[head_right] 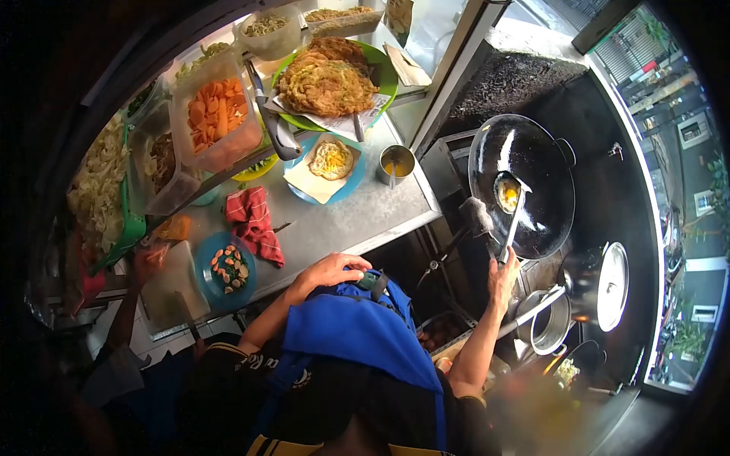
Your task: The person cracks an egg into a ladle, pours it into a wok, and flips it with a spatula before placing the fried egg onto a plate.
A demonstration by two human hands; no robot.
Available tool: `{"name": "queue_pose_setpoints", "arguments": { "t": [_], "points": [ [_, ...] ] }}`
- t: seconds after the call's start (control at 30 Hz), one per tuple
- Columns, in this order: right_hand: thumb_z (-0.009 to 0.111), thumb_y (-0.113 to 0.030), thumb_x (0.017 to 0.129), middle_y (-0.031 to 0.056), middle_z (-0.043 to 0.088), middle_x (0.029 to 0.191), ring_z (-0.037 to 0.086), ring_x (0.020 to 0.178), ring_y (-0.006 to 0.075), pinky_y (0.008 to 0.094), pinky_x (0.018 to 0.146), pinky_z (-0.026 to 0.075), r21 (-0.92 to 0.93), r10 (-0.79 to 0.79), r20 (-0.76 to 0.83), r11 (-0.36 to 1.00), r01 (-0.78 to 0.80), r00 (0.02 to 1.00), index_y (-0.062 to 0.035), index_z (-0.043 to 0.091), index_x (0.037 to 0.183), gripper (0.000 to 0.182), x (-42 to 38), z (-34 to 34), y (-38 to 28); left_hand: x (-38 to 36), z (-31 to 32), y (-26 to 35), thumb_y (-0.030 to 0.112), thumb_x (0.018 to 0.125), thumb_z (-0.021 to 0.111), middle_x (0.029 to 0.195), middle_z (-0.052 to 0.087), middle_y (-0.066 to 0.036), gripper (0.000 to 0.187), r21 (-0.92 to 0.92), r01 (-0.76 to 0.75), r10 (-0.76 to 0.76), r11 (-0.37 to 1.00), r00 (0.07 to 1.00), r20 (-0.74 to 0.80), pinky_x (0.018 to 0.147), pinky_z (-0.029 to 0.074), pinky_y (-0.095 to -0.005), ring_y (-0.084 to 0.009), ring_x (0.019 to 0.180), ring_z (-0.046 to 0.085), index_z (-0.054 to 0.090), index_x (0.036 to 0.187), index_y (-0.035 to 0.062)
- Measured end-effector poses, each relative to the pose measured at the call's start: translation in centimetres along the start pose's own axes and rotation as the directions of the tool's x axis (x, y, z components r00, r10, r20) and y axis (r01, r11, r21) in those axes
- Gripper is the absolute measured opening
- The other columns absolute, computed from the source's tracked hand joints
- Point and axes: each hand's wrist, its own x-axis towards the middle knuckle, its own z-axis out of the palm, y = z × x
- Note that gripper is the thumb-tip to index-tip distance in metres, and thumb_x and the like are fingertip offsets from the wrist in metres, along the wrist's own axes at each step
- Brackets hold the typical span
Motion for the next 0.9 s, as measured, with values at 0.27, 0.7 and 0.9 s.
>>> {"name": "queue_pose_setpoints", "arguments": {
  "t": [0.27,0.7,0.9],
  "points": [
    [0.061,-0.016,0.087,0.0285,0.055,0.111,0.058,0.102,0.0463,0.0520,0.088,0.048,-0.142,0.076,-0.007,0.987,-0.076,0.997,-0.0165,0.035,0.145,0.064,4.0,0.6,1.0,1.3,-0.1,-0.6,0.021,0.090,0.067,0.110,0.070,-0.013,0.038,-0.045,-0.005,0.007,0.999,0.999,0.043,0.090,0.052,-0.0341,-0.0224,0.101,0.067,0.064,0.124,0.0036],
    [0.059,-0.015,0.090,0.0140,0.063,0.119,0.060,0.105,0.0218,0.0337,0.094,0.045,0.502,0.188,-0.167,0.861,-0.081,0.968,-0.0078,0.050,0.138,0.049,2.3,-3.4,3.1,2.8,0.1,-0.7,0.022,0.090,0.069,0.113,0.069,-0.014,0.041,-0.068,0.075,-0.067,0.995,0.992,0.107,0.091,0.053,-0.0331,-0.0207,0.103,0.066,0.063,0.126,0.0041],
    [0.061,-0.012,0.088,-0.0013,0.056,0.083,0.042,0.061,0.0044,0.0220,0.054,0.035,0.650,0.282,-0.040,0.736,-0.189,0.959,-0.0084,0.052,0.135,0.048,-1.6,-6.3,0.8,3.7,0.3,-0.6,0.021,0.090,0.070,0.113,0.069,-0.014,0.041,-0.055,0.087,-0.078,0.995,0.986,0.150,0.092,0.052,-0.0331,-0.0211,0.105,0.065,0.062,0.127,0.0051]
  ]
}}
